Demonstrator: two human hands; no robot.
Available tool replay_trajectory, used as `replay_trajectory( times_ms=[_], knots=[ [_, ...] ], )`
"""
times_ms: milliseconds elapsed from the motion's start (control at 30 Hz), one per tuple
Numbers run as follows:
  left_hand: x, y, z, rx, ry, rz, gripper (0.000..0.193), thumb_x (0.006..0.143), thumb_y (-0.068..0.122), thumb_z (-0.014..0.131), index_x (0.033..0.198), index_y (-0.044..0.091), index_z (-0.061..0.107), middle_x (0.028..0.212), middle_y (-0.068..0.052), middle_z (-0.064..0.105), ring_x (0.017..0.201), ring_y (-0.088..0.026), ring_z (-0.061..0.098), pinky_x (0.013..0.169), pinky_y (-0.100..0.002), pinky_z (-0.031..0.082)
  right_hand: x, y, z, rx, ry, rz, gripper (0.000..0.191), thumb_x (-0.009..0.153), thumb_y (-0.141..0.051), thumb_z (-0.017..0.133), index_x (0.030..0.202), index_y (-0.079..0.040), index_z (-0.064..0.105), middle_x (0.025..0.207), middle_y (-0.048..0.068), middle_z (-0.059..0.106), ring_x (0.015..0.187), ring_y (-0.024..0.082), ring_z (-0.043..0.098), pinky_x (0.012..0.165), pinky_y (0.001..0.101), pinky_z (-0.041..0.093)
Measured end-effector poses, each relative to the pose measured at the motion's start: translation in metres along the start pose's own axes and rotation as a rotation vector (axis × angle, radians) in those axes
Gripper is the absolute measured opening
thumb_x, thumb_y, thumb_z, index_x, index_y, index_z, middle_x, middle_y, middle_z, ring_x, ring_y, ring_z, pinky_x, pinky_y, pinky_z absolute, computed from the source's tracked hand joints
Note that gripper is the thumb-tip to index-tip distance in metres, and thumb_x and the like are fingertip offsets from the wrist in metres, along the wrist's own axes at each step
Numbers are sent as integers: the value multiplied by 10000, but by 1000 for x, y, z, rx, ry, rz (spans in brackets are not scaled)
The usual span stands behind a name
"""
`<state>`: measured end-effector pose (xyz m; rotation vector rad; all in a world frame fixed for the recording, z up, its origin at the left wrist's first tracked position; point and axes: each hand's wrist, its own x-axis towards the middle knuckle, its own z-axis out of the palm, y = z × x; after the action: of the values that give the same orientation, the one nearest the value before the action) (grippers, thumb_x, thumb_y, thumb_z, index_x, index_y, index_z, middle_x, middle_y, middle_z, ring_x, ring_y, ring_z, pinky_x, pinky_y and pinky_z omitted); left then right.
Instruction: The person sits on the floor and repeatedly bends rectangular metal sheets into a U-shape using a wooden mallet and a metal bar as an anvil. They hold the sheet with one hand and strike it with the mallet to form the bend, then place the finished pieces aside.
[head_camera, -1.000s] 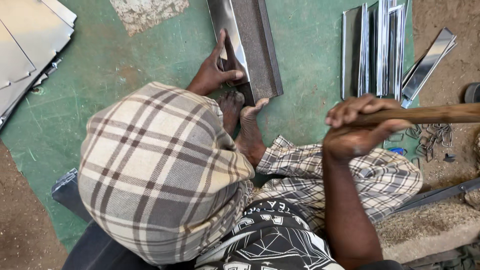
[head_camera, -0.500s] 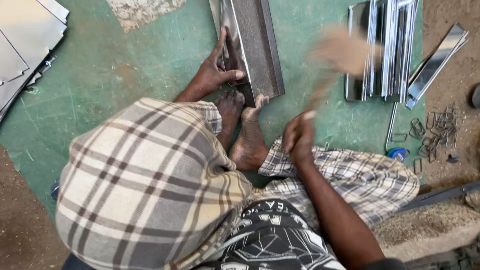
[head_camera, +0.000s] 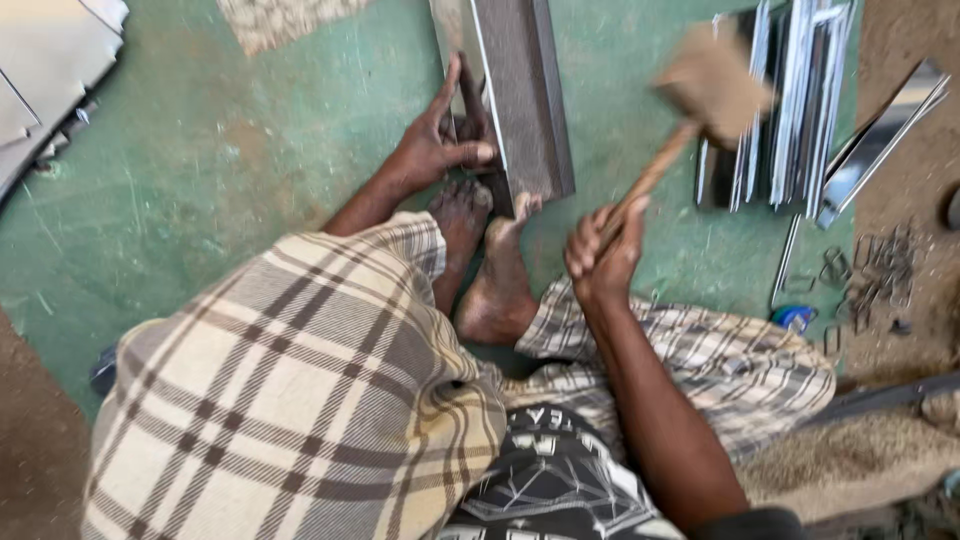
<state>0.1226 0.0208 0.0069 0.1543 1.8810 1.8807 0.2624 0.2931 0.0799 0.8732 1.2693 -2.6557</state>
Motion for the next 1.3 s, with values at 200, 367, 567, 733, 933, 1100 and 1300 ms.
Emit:
replay_trajectory(
  times_ms=[200,367,567,733,933,1100,1300],
  knots=[
    [2,2,-3,145,-14,79,1267,836,238,953,1666,268,-4,1555,-28,440,817,-85,572,769,-279,573,33,-1,23,-778,3,201,636,1012,-722,360,704,-171,439,538,-44,407,359,94,339,313,282,302],
    [-1,2,-2,102,-13,-118,1316,830,284,941,1712,278,-36,1159,-198,736,879,-90,661,835,-278,598,59,0,32,-477,-58,-50,609,1013,-694,398,741,-154,466,540,-12,407,370,117,356,326,301,300],
    [0,9,-3,330,42,573,1349,841,98,983,1683,328,-45,1495,-400,345,1256,-343,526,972,-414,529,95,-4,39,-149,22,-97,565,1038,-641,384,786,-146,490,569,-2,415,395,128,369,354,316,306],
    [-1,9,-3,108,-26,-47,1329,787,311,945,1692,298,-28,1654,-197,335,1303,-209,570,1072,-349,534,123,-1,51,-673,-108,-67,604,1019,-702,424,776,-153,490,556,-20,440,380,112,389,322,289,302],
    [0,2,-6,139,-15,-6,1327,787,406,946,1670,296,-38,1769,-125,219,1247,-195,619,1059,-340,559,157,-1,69,-167,-72,-114,584,1022,-661,408,807,-123,488,568,3,442,385,132,378,327,313,322],
    [3,-2,-6,141,-28,21,1339,779,411,950,1666,293,-46,1802,-111,91,1406,-266,469,1122,-410,494,175,-6,77,-659,-189,-25,563,1061,-690,391,914,-153,479,647,-54,444,454,61,362,349,275,330],
    [2,-8,-4,218,-22,-8,1370,740,477,934,1662,298,-63,1786,-107,58,1610,-308,242,1272,-446,377,181,-8,82,-453,-200,-72,566,1017,-689,399,920,-142,511,625,-38,474,437,95,402,348,307,358]
  ],
)
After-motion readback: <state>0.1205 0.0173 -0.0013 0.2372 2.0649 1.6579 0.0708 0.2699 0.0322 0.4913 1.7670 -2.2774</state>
